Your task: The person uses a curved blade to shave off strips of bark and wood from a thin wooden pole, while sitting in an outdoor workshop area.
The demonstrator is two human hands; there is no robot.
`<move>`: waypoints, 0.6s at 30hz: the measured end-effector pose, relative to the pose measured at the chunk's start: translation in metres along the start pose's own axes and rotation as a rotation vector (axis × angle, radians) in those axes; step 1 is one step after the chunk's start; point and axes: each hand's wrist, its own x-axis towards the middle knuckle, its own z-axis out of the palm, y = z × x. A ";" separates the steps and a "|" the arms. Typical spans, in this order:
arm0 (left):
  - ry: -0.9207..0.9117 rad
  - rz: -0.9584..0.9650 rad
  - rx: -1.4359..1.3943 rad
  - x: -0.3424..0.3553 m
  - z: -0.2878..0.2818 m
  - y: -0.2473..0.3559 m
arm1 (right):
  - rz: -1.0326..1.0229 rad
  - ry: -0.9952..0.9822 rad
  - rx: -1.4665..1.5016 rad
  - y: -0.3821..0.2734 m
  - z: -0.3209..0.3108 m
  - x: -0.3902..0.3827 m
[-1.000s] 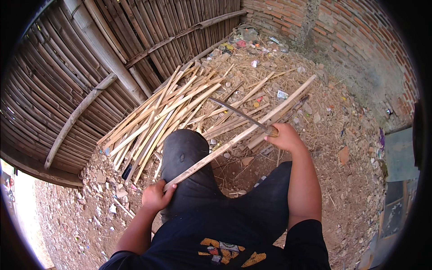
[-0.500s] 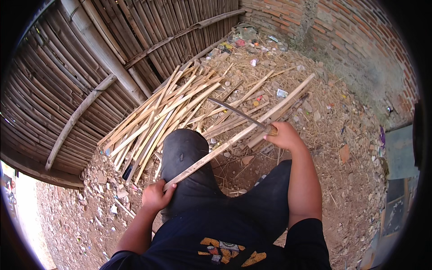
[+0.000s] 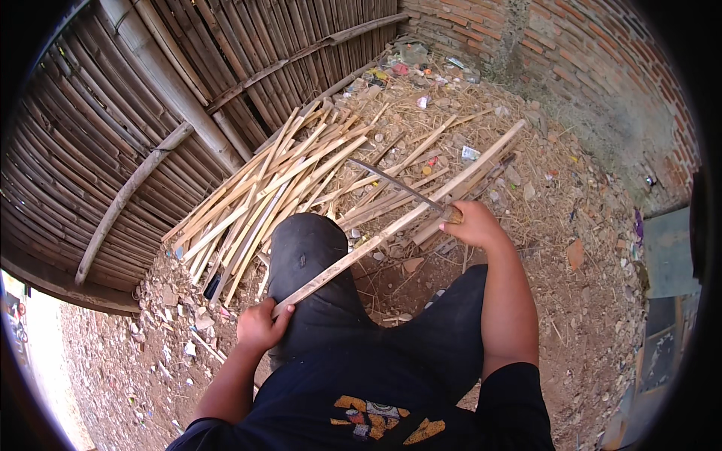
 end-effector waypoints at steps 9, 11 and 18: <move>-0.014 0.008 0.001 0.002 -0.003 0.002 | 0.095 0.135 0.095 0.024 -0.001 0.012; -0.009 0.009 -0.007 0.001 -0.003 0.001 | 0.067 0.074 -0.032 0.001 0.000 0.004; -0.030 0.028 0.003 0.003 -0.006 -0.003 | -0.082 -0.044 0.009 0.015 0.004 0.006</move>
